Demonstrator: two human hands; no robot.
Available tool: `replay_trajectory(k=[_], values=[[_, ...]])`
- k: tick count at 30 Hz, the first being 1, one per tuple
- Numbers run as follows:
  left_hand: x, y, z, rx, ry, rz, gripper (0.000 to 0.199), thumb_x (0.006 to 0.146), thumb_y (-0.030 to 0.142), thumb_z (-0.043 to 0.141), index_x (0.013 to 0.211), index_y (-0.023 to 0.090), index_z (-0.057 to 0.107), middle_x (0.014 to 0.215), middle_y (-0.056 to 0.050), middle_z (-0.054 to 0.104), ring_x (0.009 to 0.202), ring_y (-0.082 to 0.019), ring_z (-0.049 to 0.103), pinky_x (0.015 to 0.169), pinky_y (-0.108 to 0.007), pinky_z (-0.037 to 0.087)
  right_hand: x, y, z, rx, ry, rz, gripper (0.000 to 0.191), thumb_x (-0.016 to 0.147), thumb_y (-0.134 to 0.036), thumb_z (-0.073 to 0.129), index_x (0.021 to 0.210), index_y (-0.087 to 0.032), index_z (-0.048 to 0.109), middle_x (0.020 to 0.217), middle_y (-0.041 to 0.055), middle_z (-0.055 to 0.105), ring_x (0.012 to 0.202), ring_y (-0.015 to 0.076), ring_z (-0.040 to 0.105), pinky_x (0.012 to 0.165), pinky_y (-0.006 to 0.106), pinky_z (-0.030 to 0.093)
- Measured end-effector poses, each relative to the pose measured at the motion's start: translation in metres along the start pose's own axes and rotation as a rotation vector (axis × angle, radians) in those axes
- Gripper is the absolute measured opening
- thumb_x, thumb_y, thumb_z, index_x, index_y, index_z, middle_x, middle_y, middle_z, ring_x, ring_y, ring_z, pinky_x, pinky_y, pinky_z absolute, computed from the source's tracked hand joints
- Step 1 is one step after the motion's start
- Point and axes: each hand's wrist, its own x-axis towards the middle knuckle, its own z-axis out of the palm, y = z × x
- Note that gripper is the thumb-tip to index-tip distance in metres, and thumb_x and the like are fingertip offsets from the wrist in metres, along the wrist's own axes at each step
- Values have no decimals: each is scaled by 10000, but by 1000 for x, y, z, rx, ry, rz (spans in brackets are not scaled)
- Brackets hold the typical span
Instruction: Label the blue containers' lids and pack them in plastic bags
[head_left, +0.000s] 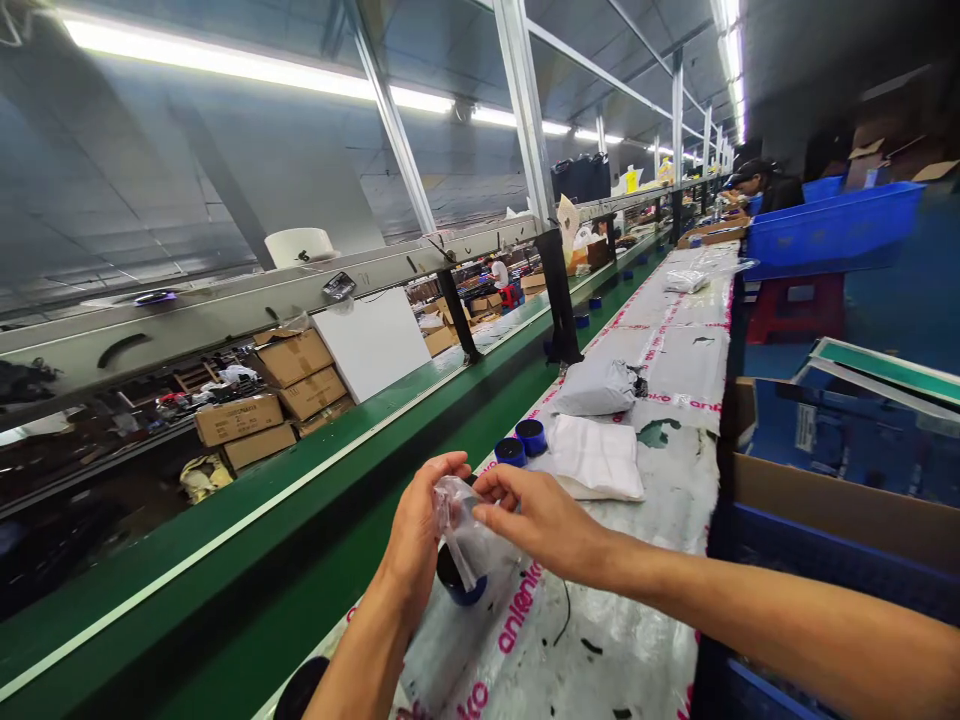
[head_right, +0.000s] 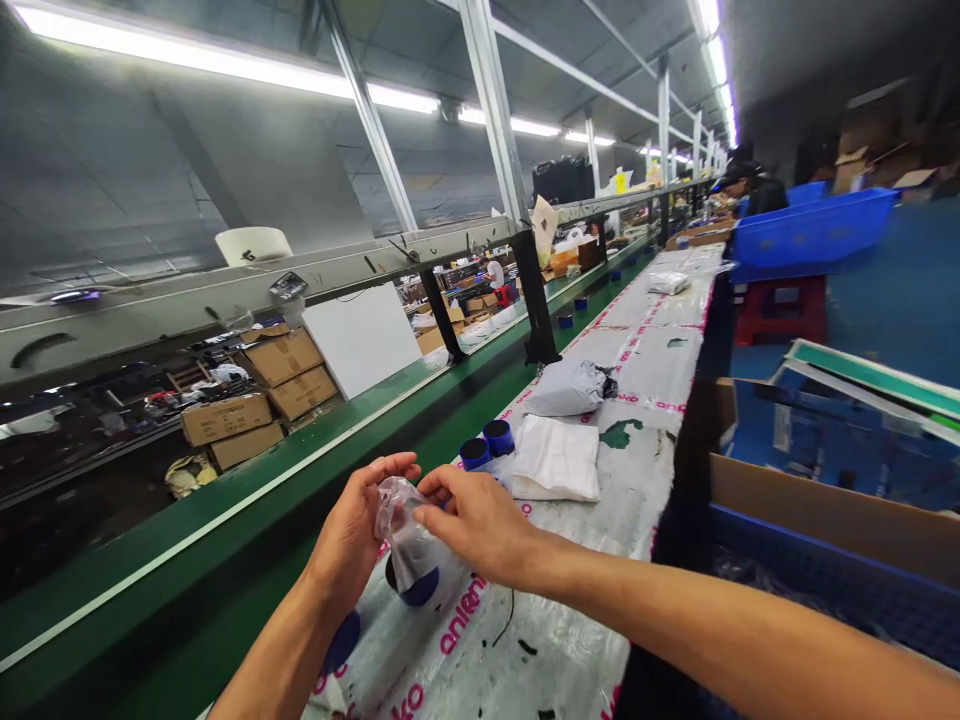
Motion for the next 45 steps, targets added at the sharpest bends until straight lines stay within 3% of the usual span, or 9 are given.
replay_trajectory(k=[5, 11, 17, 24, 31, 37, 40, 42, 45], values=[[-13, -2, -22, 61, -126, 27, 632, 665, 366, 852, 1219, 191, 604, 1112, -69, 692, 945, -185, 635, 841, -283, 472, 11, 6, 2, 349, -38, 219, 285, 903, -375, 500, 740, -175, 620, 714, 22, 651, 570, 131, 566, 489, 232, 416], [-21, -10, -36, 126, -27, 10, 396, 784, 528, 726, 858, 139, 705, 656, 10, 589, 577, -92, 463, 545, -208, 373, 12, 0, 2, 422, -17, 299, 364, 916, -410, 512, 638, -180, 562, 592, -13, 574, 451, 97, 477, 440, 225, 349], [-27, -11, -44, 116, 12, 0, 453, 816, 592, 647, 784, 140, 667, 712, -17, 608, 604, -99, 451, 577, -220, 370, 11, 9, 8, 495, -75, 412, 492, 906, -617, 490, 735, -166, 588, 683, 37, 644, 481, 116, 535, 453, 236, 406], [-36, -5, -44, 278, -59, -24, 430, 808, 579, 607, 727, 157, 620, 676, -10, 571, 628, -121, 441, 598, -237, 336, 11, 1, 1, 293, 27, 87, 523, 878, -622, 584, 1173, -197, 661, 1093, 84, 707, 969, 220, 638, 779, 311, 501], [-35, -2, -44, 413, -120, 13, 405, 796, 505, 601, 561, 182, 534, 558, 20, 484, 554, -112, 380, 548, -249, 271, 15, -22, 1, -10, -219, -13, 223, 857, -326, 603, 816, -162, 749, 750, 29, 706, 696, 163, 610, 585, 257, 403], [-32, -7, -56, 484, -26, 85, 391, 783, 553, 641, 800, 163, 668, 728, -21, 634, 672, -162, 532, 636, -270, 382, 18, -10, 13, 333, -285, 209, 193, 770, -338, 684, 725, -154, 645, 613, -17, 581, 547, 104, 505, 488, 220, 373], [-39, -3, -54, 613, 265, 218, 492, 733, 549, 718, 1051, 181, 643, 1013, -62, 682, 914, -224, 594, 787, -312, 426, 17, -8, 14, 532, -303, 316, 284, 710, -401, 760, 740, -163, 608, 653, -20, 575, 567, 106, 516, 491, 222, 420], [-45, 0, -49, 688, 419, 273, 463, 738, 580, 716, 991, 200, 640, 949, -44, 682, 863, -217, 594, 752, -309, 426, 15, -9, 15, 621, -313, 333, 349, 679, -441, 801, 758, -164, 604, 671, -21, 575, 582, 108, 518, 499, 229, 446], [-51, 1, -39, 576, 242, 189, 448, 786, 645, 639, 750, 199, 638, 710, -10, 635, 673, -171, 553, 636, -281, 410, 13, -10, 19, 691, -343, 324, 394, 656, -462, 832, 747, -164, 590, 659, -24, 570, 586, 110, 520, 506, 239, 466]])
